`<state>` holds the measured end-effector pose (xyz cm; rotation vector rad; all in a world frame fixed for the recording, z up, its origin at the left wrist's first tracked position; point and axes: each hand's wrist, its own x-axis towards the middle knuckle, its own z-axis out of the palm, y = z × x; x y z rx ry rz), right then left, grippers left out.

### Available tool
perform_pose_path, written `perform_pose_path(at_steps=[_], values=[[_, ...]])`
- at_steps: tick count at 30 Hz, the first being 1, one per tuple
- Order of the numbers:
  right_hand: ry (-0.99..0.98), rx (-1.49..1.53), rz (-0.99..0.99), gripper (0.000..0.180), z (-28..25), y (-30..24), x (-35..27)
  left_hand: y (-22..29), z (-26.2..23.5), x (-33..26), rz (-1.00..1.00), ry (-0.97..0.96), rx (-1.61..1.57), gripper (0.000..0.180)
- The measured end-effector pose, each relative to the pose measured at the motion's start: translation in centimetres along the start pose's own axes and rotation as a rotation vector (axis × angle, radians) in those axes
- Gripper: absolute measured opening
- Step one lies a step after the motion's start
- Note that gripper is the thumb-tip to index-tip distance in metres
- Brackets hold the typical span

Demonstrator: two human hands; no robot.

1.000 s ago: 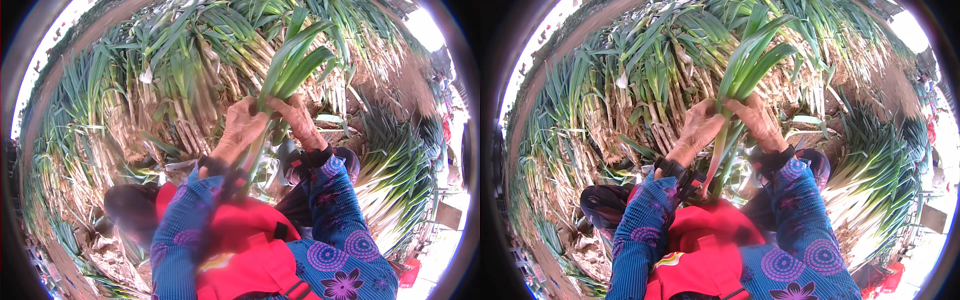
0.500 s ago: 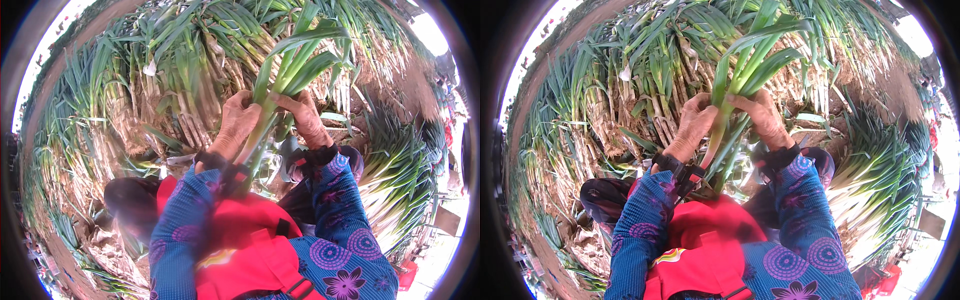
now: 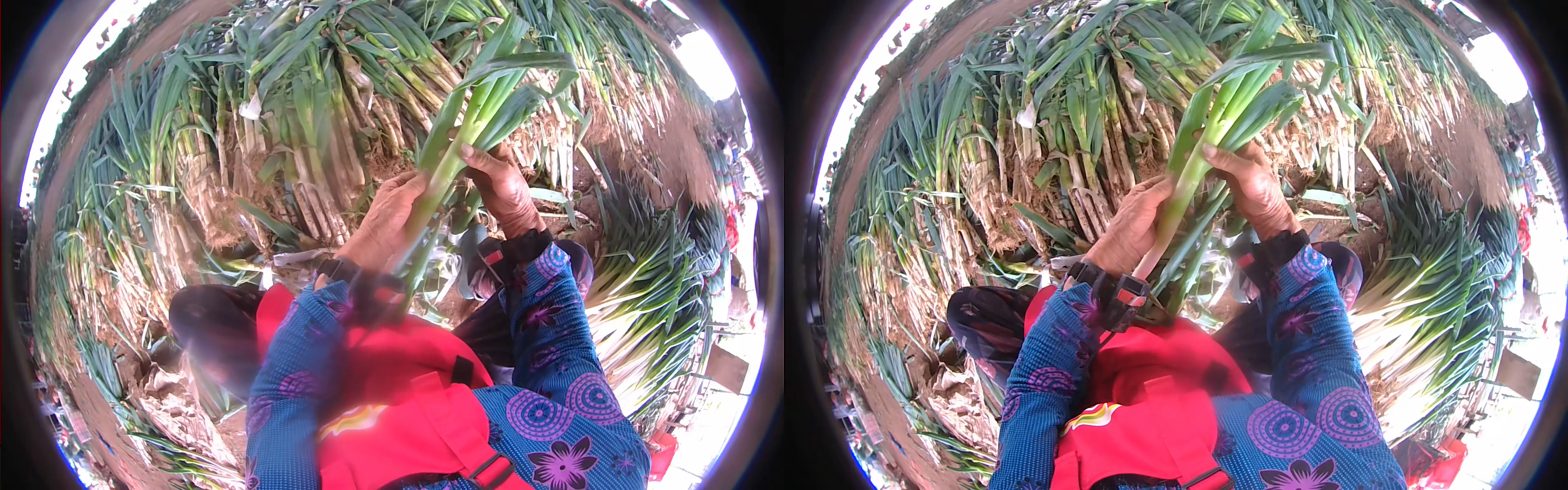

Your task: The person picks up a leek, peels away the outer layers by hand, and places it onto a pile before repeating the process with another leek.

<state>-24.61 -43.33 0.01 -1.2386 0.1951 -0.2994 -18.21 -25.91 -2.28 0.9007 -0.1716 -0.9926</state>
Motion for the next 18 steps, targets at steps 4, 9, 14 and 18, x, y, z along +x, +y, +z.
perform_pose_path(at_steps=[4, 9, 14, 18], values=[[-0.148, 0.087, 0.057, 0.041, -0.2, -1.1, -0.7, 0.1, -0.4, 0.2, -0.112, -0.025, -0.02, 0.026], [-0.266, 0.098, 0.043, 0.043, 0.3, -1.3, -1.0, 0.7, -0.1, -0.6, -0.196, -0.045, 0.023, 0.024], [-0.326, 0.242, 0.099, 0.045, 1.1, -1.1, -1.5, 1.0, 0.0, -1.2, -0.303, -0.054, 0.109, 0.02], [-0.497, 0.569, 0.124, 0.045, 2.4, -0.1, -1.2, -4.1, -6.6, 1.1, 0.131, -0.459, 0.892, 0.017]])
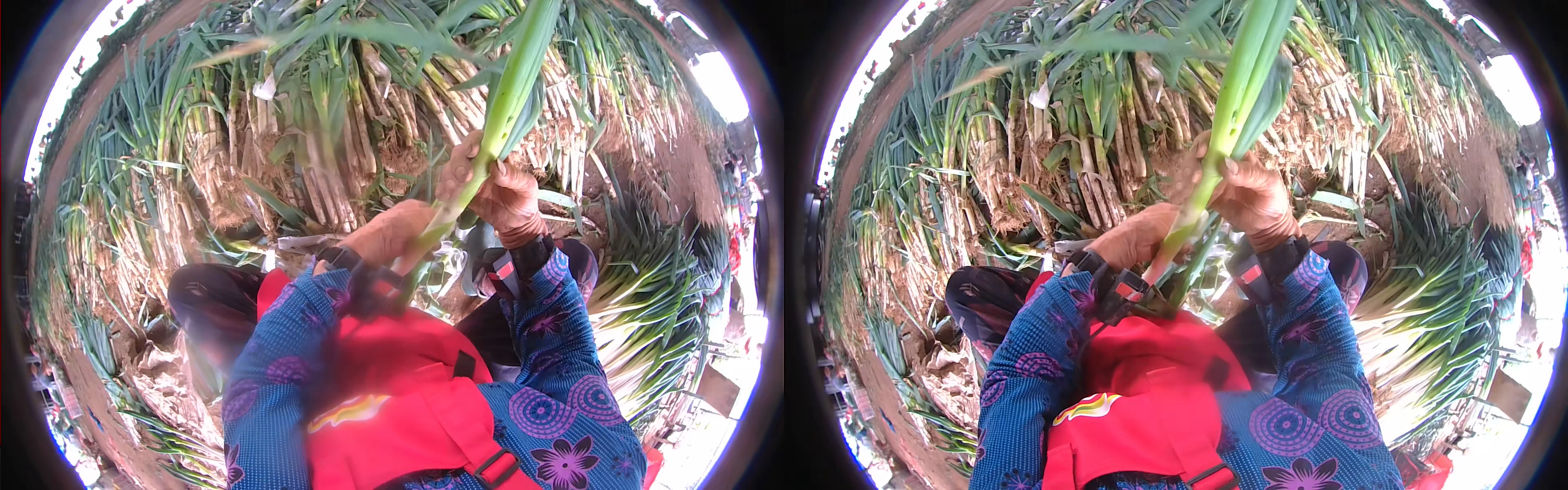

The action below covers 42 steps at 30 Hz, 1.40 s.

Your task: The person picks up a leek, peels away the outer layers by hand, and places it onto a pile before repeating the process with another leek.

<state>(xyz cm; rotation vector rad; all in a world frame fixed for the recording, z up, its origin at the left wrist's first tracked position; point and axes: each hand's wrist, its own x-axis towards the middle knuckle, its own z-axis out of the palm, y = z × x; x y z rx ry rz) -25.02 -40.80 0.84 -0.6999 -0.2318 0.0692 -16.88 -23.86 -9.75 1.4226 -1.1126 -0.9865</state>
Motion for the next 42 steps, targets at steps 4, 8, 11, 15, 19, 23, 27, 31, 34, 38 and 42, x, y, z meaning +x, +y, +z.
perform_pose_path(at_steps=[4, 8, 11, 15, 19, 23, 27, 31, 34, 38, 42], values=[[-0.071, 0.141, -0.082, 0.04, 0.2, -0.6, 0.5, -3.8, 1.1, -1.6, 0.002, 0.138, -0.192, 0.017], [-0.036, 0.3, -0.3, 0.03, -2.9, -4.7, -0.5, -0.7, -1.0, -3.5, -0.89, 0.376, -0.279, 0.032], [0.161, 0.072, -0.431, 0.034, -3.4, -6.9, -1.3, -5.1, -4.1, -9.8, -0.927, 0.229, 0.586, 0.045], [0.368, -0.005, -0.407, 0.032, -4.3, -6.1, -1.2, -5.8, -4.6, -10.6, -0.565, 0.475, 0.853, 0.054], [0.387, 0.035, -0.318, 0.032, -4.9, -3.6, -0.7, 5.6, -0.9, -0.3, -0.274, 0.341, -0.004, 0.048], [0.343, 0.114, -0.291, 0.032, -3.7, -2.8, -0.1, 8.9, 1.9, 2.5, -0.089, 0.314, -0.047, 0.037], [0.321, 0.151, -0.288, 0.03, -4.2, -2.7, -0.2, 8.0, 2.4, 2.4, -0.116, 0.327, -0.081, 0.029], [0.284, 0.166, -0.232, 0.028, -4.4, -2.5, -0.4, 8.8, 2.5, 2.5, -0.228, 0.273, -0.056, 0.023], [0.264, 0.169, -0.194, 0.028, -4.3, -2.4, -0.4, 8.1, 2.4, 2.5, -0.195, 0.23, -0.046, 0.022], [0.273, 0.165, -0.155, 0.029, -4.5, -2.2, -0.4, 7.1, 3.0, 2.5, -0.194, 0.259, -0.074, 0.02], [0.464, 0.046, -0.2, 0.026, -4.7, -1.8, -0.6, 7.8, 4.3, 2.5, -0.161, 0.363, 0.089, 0.018]])
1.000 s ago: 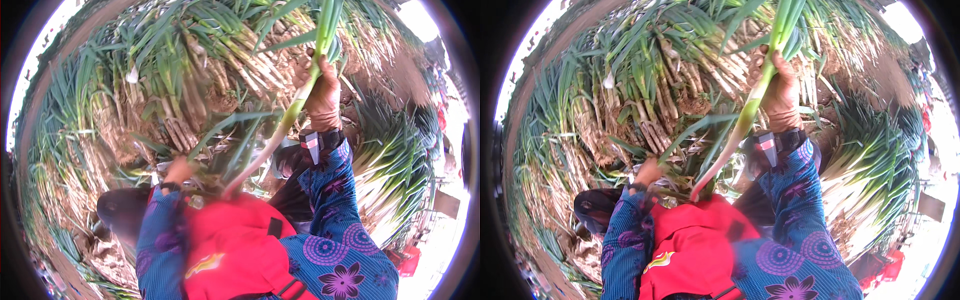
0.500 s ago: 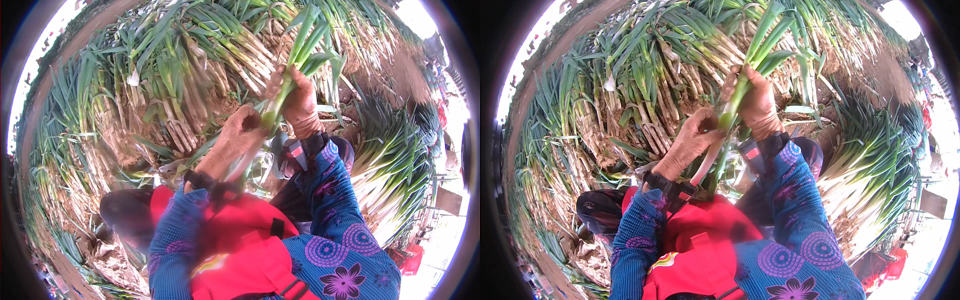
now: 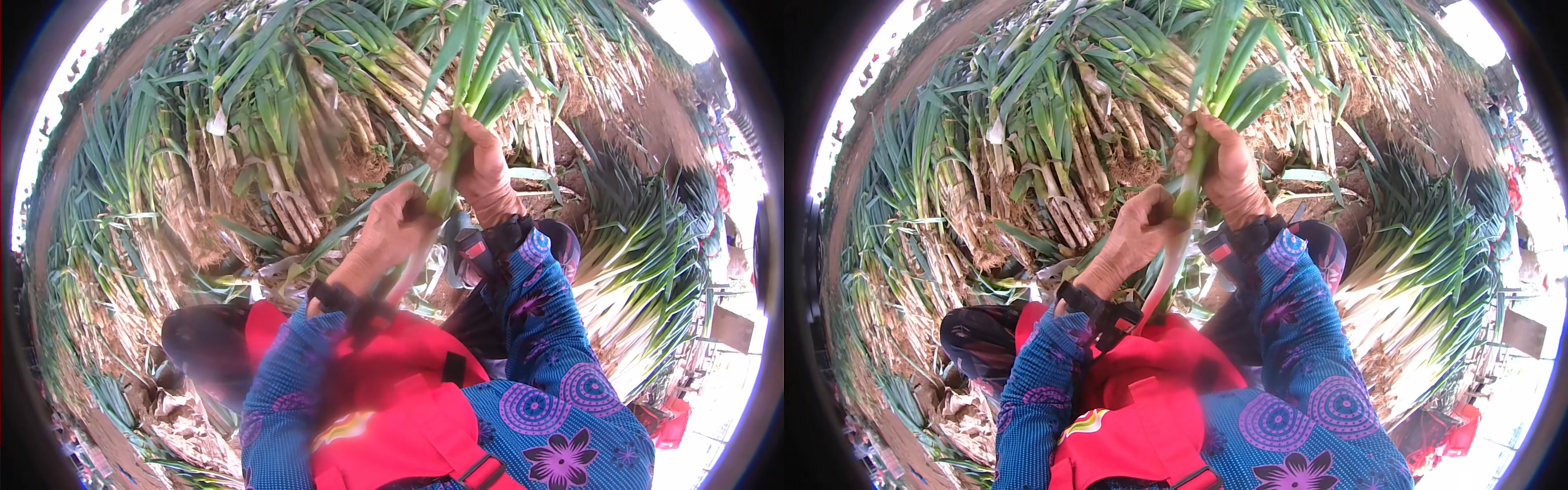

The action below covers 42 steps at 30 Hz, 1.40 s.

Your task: The person picks up a leek, peels away the outer layers by hand, and places it onto a pile before repeating the process with another leek.

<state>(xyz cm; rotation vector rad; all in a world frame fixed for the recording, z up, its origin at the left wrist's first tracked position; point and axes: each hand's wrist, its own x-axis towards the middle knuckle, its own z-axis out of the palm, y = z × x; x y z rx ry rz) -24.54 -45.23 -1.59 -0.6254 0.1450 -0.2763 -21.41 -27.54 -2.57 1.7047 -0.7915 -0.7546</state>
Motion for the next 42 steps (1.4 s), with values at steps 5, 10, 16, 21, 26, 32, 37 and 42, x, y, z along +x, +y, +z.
perform_pose_path(at_steps=[5, 10, 16, 21, 26, 32, 37, 42], values=[[0.388, -0.05, -0.083, 0.02, 0.2, 0.7, 1.1, -0.7, -0.3, -1.5, 0.456, 0.197, 0.301, 0.019], [0.451, -0.01, -0.242, 0.019, -3.6, -1.2, 2.3, -0.9, -3.0, -4.8, 0.235, 0.464, -0.107, 0.019], [0.391, 0.121, -0.31, 0.02, -5.5, -5.5, 1.0, -7.3, -14.4, -9.5, -0.039, 0.922, -0.349, 0.023], [0.347, 0.305, -0.367, 0.023, -8.2, -8.8, -0.1, -10.3, -25.9, -17.0, -0.047, 1.25, -0.401, 0.02], [0.38, 0.287, -0.362, 0.023, -8.1, -9.3, -0.7, -9.3, -29.2, -17.6, -0.185, 1.175, 0.21, 0.046], [0.461, 0.332, -0.421, 0.02, -6.0, -5.2, 0.1, 0.8, -11.0, -6.2, 0.291, 0.338, 0.52, 0.049], [0.49, 0.215, -0.338, 0.01, -3.0, -3.5, 0.5, 1.9, -4.4, -1.8, 0.433, 0.176, 0.619, 0.052], [0.435, 0.31, -0.406, 0.015, -4.5, -6.1, -0.3, -1.0, -6.0, -2.2, 0.111, -0.005, 0.311, 0.036]])
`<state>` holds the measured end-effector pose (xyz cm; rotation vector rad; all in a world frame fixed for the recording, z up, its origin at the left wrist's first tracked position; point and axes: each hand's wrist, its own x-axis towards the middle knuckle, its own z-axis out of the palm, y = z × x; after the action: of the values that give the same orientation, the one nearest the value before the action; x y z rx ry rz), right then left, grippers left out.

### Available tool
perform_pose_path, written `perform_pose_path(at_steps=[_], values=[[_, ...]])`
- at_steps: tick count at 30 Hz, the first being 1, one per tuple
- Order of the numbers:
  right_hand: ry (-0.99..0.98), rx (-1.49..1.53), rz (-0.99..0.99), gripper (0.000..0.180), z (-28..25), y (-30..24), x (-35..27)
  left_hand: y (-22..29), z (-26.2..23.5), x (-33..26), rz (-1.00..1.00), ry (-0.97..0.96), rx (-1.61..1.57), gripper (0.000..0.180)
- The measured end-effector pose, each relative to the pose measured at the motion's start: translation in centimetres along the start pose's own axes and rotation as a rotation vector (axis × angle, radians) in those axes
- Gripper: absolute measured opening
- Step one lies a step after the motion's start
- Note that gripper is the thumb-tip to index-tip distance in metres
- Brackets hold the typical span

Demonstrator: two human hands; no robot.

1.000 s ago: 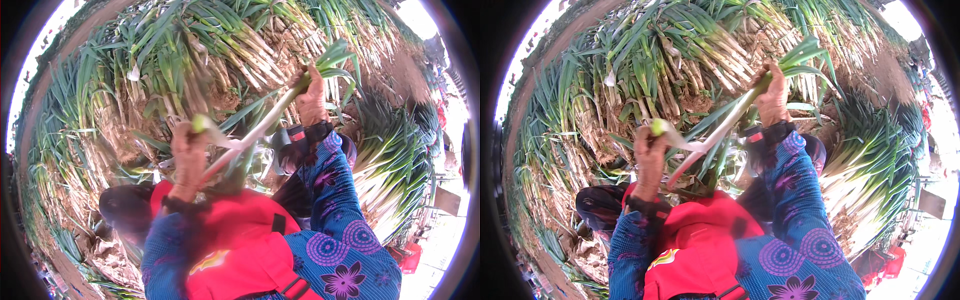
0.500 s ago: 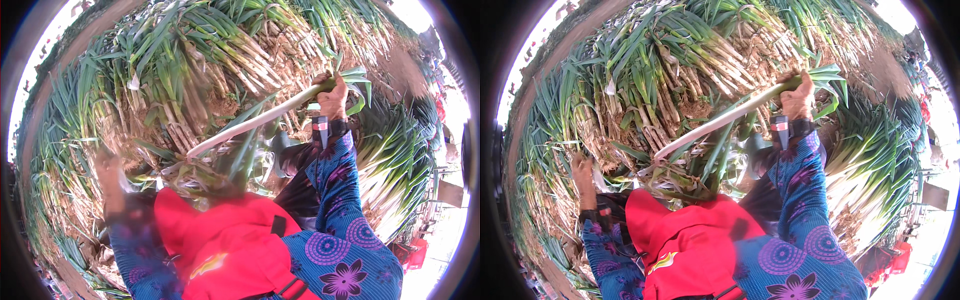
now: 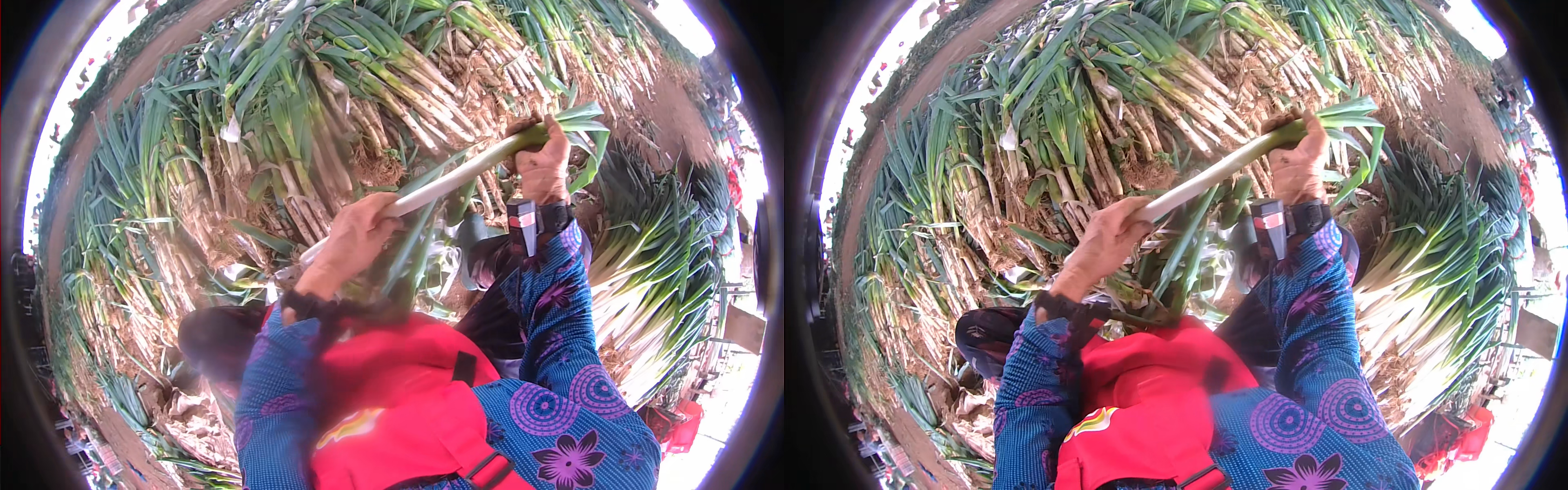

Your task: The person picks up a leek, peels away the outer layers by hand, and places it onto a pile before repeating the process with another leek.

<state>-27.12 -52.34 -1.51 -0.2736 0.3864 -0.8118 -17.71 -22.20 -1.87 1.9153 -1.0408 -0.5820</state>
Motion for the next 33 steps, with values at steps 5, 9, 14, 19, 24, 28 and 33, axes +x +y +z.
perform_pose_path(at_steps=[5, 9, 14, 19, 24, 28, 33], values=[[0.009, 0.069, 0.054, 0.015, -0.8, -1.4, 1.0, -1.8, -0.9, -1.8, -0.182, -0.001, -0.292, 0.027], [-0.035, 0.075, 0.121, 0.016, -1.2, -1.7, 1.5, -1.6, -0.7, -1.4, -0.214, -0.087, -0.283, 0.024], [-0.184, -0.002, 0.176, 0.018, -1.0, -1.5, 2.1, -0.1, -1.2, -1.6, -0.279, -0.231, -0.253, 0.022], [-0.249, 0.009, 0.259, 0.018, -0.5, -1.1, 1.7, -0.4, -0.8, -1.7, -0.261, -0.354, -0.204, 0.025], [-0.274, 0.002, 0.293, 0.017, -0.9, -1.1, 2.2, -0.7, 0.0, -2.2, -0.262, -0.365, -0.216, 0.022], [-0.186, 0.011, 0.278, 0.016, -1.4, -1.1, 2.6, -0.2, 0.4, -2.7, -0.277, -0.263, -0.148, 0.021], [-0.013, -0.196, 0.095, 0.017, -1.9, -0.7, 2.2, -1.2, 0.9, -3.9, -0.076, 0.057, 0.024, 0.019]])
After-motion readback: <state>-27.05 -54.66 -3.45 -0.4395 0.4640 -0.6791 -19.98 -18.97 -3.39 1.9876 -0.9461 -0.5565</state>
